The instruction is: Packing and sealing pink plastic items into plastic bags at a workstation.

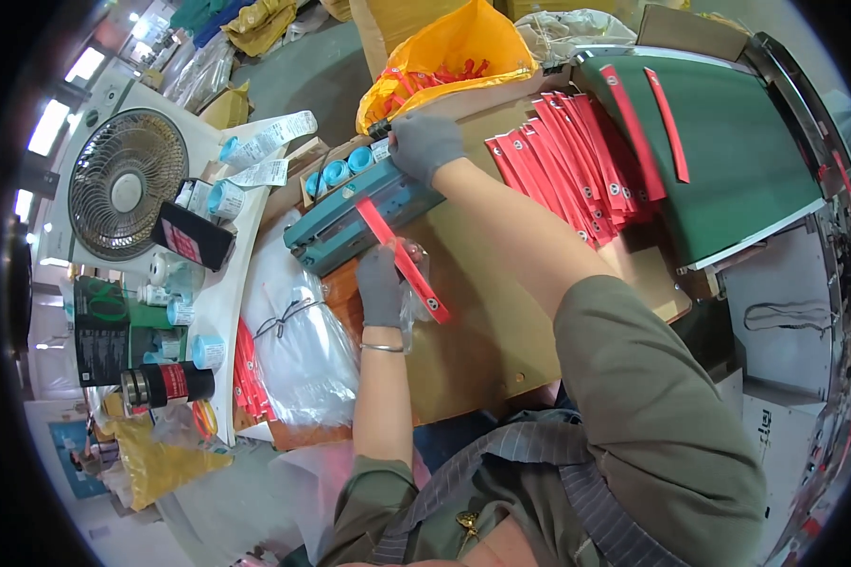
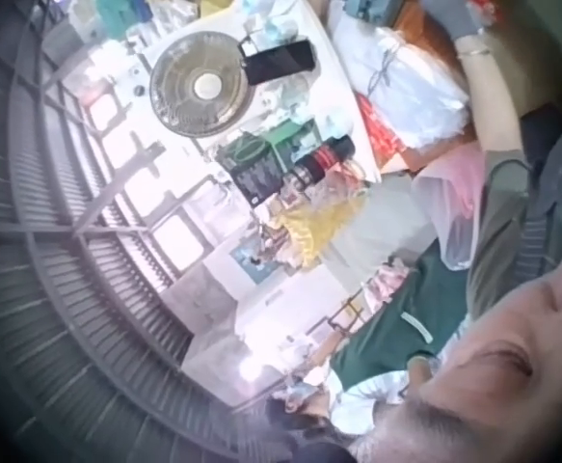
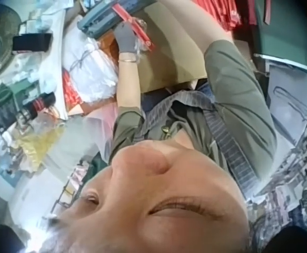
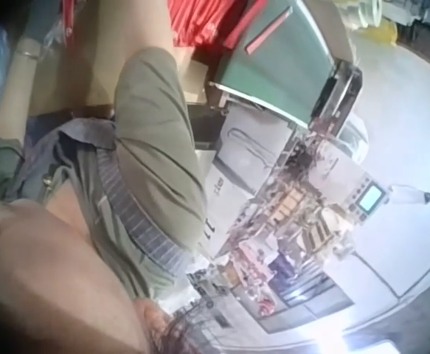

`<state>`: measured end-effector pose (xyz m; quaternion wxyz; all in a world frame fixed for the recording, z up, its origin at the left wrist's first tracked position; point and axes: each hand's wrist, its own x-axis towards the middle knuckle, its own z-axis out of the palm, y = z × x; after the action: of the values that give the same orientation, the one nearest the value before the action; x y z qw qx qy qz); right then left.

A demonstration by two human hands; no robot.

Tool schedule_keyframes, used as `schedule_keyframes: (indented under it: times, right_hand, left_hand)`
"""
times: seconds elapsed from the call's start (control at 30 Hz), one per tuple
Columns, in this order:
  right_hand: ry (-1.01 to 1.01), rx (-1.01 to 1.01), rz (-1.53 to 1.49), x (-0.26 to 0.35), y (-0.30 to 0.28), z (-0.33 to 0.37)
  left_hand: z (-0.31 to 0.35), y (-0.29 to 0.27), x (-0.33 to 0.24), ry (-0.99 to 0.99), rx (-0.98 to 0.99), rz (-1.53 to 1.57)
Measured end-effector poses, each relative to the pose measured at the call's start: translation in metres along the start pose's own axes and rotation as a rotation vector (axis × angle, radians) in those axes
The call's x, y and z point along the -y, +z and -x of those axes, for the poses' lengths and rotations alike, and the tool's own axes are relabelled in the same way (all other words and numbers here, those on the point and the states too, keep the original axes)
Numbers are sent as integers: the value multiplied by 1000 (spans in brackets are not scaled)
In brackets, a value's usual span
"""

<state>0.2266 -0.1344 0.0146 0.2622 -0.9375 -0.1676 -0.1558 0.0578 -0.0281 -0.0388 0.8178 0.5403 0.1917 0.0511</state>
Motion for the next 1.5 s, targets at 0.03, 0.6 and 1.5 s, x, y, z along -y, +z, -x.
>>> schedule_keyframes:
  times: [0.03, 0.6, 1.5]
  right_hand:
    - [-7, -4, -5, 3, -7, 2]
    - [48, -27, 171, -137, -88, 89]
    - [50, 302, -1458, -34, -143, 164]
  left_hand:
    - [-1, -3, 0, 20, -2, -28]
    - [-10, 102, 59, 252, 146, -817]
    - [74, 83, -51, 422, 484, -501]
